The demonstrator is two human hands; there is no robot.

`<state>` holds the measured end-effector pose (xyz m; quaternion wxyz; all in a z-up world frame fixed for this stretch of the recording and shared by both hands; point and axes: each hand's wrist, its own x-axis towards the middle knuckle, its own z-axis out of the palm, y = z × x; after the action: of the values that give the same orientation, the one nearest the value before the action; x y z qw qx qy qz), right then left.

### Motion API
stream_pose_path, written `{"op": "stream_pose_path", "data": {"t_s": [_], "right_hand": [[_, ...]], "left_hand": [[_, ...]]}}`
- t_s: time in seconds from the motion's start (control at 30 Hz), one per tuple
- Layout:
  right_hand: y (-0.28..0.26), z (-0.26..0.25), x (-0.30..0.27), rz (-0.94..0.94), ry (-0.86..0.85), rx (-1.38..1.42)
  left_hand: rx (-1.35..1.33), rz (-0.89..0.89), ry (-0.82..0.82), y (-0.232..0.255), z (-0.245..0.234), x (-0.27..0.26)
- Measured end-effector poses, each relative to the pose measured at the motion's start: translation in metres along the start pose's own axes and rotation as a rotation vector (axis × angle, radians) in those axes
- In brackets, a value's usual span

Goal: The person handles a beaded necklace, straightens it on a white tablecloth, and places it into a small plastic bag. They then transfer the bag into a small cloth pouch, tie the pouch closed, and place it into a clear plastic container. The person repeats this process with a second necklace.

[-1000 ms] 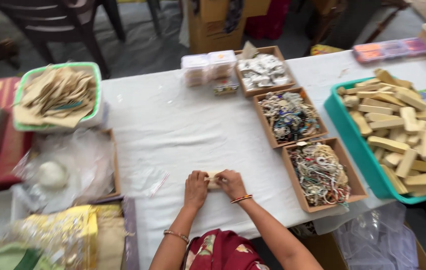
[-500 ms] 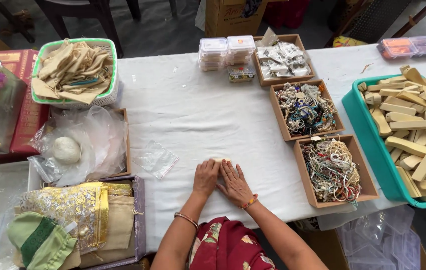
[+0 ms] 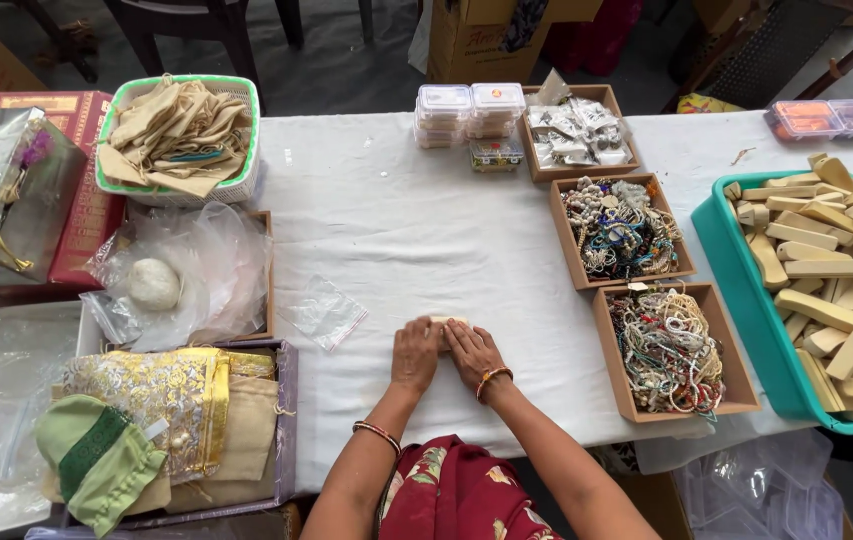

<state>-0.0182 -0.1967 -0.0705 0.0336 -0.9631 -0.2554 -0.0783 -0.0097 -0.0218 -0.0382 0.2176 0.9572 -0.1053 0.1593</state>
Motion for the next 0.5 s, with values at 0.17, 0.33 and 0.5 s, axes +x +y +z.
{"op": "stream_pose_path", "data": {"t_s": [0.17, 0.33, 0.5], "right_hand": [[0.009, -0.020, 0.015, -0.017, 0.133, 0.089], [0.013, -0.048, 0.025, 0.171, -0.020, 0.438], [0.006, -0.084, 0.034, 0.034, 0.208, 0.343]], "left_hand": [[-0.091, 0.264, 0.038, -0.002, -0.019, 0.008], [-0.117, 0.391, 0.039, -0.007, -0.026, 0.017], [-0.269, 0.186, -0.021, -0.002, -0.031, 0.032]]}}
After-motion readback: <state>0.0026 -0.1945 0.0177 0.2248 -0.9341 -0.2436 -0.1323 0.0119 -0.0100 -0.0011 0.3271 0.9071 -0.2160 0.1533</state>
